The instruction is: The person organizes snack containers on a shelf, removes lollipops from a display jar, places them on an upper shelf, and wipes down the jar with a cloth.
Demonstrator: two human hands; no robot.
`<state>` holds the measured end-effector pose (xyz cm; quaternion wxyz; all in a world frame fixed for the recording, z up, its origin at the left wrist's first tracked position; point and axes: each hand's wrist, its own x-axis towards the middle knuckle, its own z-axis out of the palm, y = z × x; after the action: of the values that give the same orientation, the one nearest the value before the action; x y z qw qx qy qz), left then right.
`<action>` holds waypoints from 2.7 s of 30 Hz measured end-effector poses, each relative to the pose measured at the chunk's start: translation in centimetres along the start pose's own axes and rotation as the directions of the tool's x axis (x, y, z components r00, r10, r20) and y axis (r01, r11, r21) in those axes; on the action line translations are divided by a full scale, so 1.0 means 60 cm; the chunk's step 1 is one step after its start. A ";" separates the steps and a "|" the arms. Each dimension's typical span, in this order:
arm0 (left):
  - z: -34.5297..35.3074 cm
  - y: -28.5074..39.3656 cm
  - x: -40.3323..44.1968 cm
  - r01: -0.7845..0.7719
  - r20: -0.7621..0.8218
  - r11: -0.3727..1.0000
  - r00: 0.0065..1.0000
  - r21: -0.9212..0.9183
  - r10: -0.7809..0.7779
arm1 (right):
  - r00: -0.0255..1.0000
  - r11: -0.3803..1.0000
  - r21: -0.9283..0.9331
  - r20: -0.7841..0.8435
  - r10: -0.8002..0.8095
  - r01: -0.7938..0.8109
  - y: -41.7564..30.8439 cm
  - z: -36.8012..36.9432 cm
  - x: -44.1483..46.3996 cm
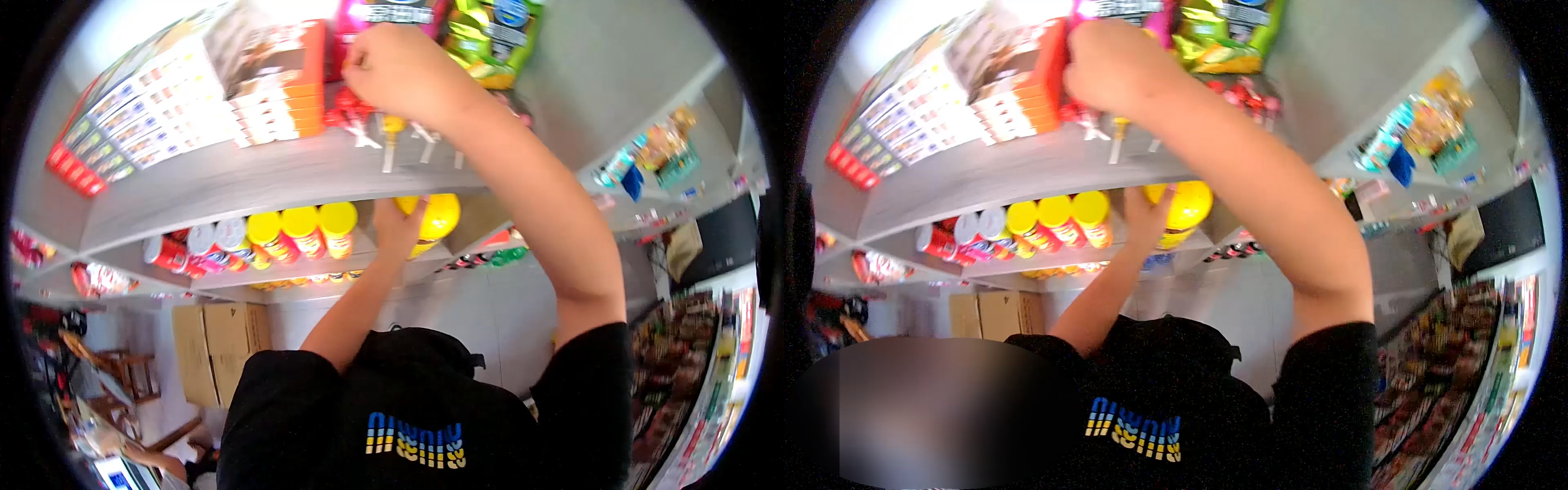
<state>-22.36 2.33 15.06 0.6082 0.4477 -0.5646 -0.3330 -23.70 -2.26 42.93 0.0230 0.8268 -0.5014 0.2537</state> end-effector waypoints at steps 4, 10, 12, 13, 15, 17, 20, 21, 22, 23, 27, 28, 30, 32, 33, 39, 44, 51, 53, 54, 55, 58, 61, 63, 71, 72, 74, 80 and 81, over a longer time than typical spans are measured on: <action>0.007 -0.032 0.004 -0.077 0.038 0.996 0.996 -0.052 0.079 | 0.994 1.000 0.022 -0.111 -0.009 0.012 -0.002 -0.057 -0.085; -0.002 -0.016 0.003 -0.011 0.073 0.996 0.997 -0.084 0.017 | 0.910 0.977 -0.019 -0.368 0.190 -0.212 0.039 -0.157 -0.264; -0.003 -0.025 0.001 0.034 0.114 0.990 0.993 -0.136 -0.018 | 0.820 0.916 0.038 -0.432 0.377 -0.401 0.085 -0.191 -0.332; -0.003 -0.022 0.000 0.048 0.119 0.987 0.992 -0.154 -0.030 | 0.744 0.864 0.120 -0.461 0.484 -0.488 0.116 -0.206 -0.364; -0.005 -0.022 0.000 0.062 0.126 0.983 0.991 -0.171 -0.041 | 0.624 0.784 0.060 -0.568 0.536 -0.618 0.198 -0.239 -0.419; -0.010 -0.028 -0.001 0.128 0.132 0.981 0.985 -0.145 -0.109 | 0.520 0.655 0.016 -0.593 0.615 -0.755 0.284 -0.262 -0.456; -0.008 -0.026 0.000 0.049 0.097 0.997 0.994 -0.063 -0.043 | 0.668 0.658 -0.339 -0.661 0.342 -0.672 0.416 -0.257 -0.496; -0.006 -0.023 0.000 0.017 0.071 0.998 0.997 -0.058 -0.013 | 0.667 0.658 -0.335 -0.658 0.349 -0.674 0.442 -0.251 -0.502; -0.005 -0.026 0.000 -0.003 0.039 1.000 0.999 -0.022 0.004 | 0.664 0.645 -0.349 -0.666 0.339 -0.679 0.464 -0.241 -0.506; -0.006 -0.031 0.001 0.006 0.034 1.000 0.999 -0.003 -0.006 | 0.665 0.638 -0.361 -0.669 0.331 -0.680 0.491 -0.226 -0.508; -0.017 -0.040 0.001 0.022 0.076 0.998 0.997 0.065 -0.027 | 0.572 0.730 -0.060 -0.667 0.477 -0.680 0.560 -0.215 -0.527; -0.015 -0.039 0.000 0.008 0.059 0.998 0.998 0.060 -0.012 | 0.499 0.733 0.027 -0.716 0.489 -0.680 0.532 -0.222 -0.525; -0.012 -0.028 -0.002 0.025 0.041 0.996 0.999 0.089 -0.029 | 0.411 0.782 0.115 -0.799 0.439 -0.612 0.503 -0.240 -0.549; -0.007 -0.013 -0.005 0.067 0.025 0.994 0.997 0.083 -0.069 | 0.113 0.803 0.475 -0.832 0.543 -0.360 0.481 -0.241 -0.588; -0.003 -0.010 -0.006 0.070 0.014 0.997 0.997 0.043 -0.071 | 0.016 0.746 0.630 -0.762 0.647 -0.215 0.467 -0.249 -0.615; -0.010 -0.031 -0.014 0.052 -0.012 0.997 0.999 -0.061 -0.053 | 0.296 0.222 0.969 -0.244 0.923 0.107 0.336 -0.154 -0.684; -0.014 -0.024 -0.044 -0.049 0.070 0.989 0.997 0.140 0.040 | 0.302 -0.316 0.894 0.411 0.860 -0.318 0.269 0.041 -0.683; -0.011 -0.015 -0.050 -0.093 0.088 0.971 0.993 0.219 0.075 | 0.759 -0.015 0.946 0.270 0.593 -0.324 0.177 0.127 -0.488; -0.009 -0.011 -0.054 -0.088 0.066 0.967 0.995 0.238 0.074 | 0.812 0.317 0.919 0.005 0.583 -0.234 0.192 0.147 -0.431; -0.009 -0.012 -0.054 -0.085 0.067 0.972 0.995 0.219 0.072 | 0.812 0.380 0.910 -0.095 0.576 -0.163 0.206 0.162 -0.399; -0.008 -0.013 -0.055 -0.084 0.068 0.976 0.995 0.200 0.072 | 0.796 0.483 0.873 -0.247 0.552 -0.064 0.223 0.176 -0.366; -0.007 -0.014 -0.059 -0.097 0.039 0.972 0.995 0.213 0.090 | 0.864 0.699 0.663 -0.156 0.479 -0.268 0.263 0.193 -0.304; -0.006 -0.019 -0.058 -0.096 0.031 0.975 0.995 0.200 0.091 | 0.887 0.779 0.494 -0.031 0.460 -0.387 0.281 0.248 -0.272; -0.002 -0.020 -0.057 -0.100 0.018 0.979 0.995 0.178 0.099 | 0.900 0.797 0.494 -0.062 0.432 -0.349 0.295 0.274 -0.259; 0.001 -0.027 -0.061 -0.211 -0.027 0.937 0.973 0.278 0.227 | 0.988 0.856 0.495 0.036 0.153 -0.151 0.263 0.243 -0.270; 0.000 -0.027 -0.060 -0.208 -0.025 0.938 0.974 0.279 0.224 | 0.987 0.855 0.496 0.039 0.156 -0.155 0.256 0.241 -0.273; 0.001 -0.027 -0.056 -0.223 -0.014 0.926 0.971 0.303 0.238 | 0.998 0.834 0.549 0.013 0.057 -0.055 0.240 0.239 -0.278; -0.003 -0.053 -0.056 -0.284 0.048 0.879 0.956 0.382 0.288 | 0.899 0.805 0.403 -0.231 -0.372 0.436 0.194 0.236 -0.309; -0.004 -0.053 -0.057 -0.290 0.072 0.863 0.955 0.414 0.286 | 0.888 0.776 0.432 -0.232 -0.398 0.460 0.193 0.233 -0.321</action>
<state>-22.30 4.25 10.80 0.5382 0.4773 -0.6857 -0.1110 -34.99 3.66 19.72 -0.0910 0.8811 -0.2191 0.4090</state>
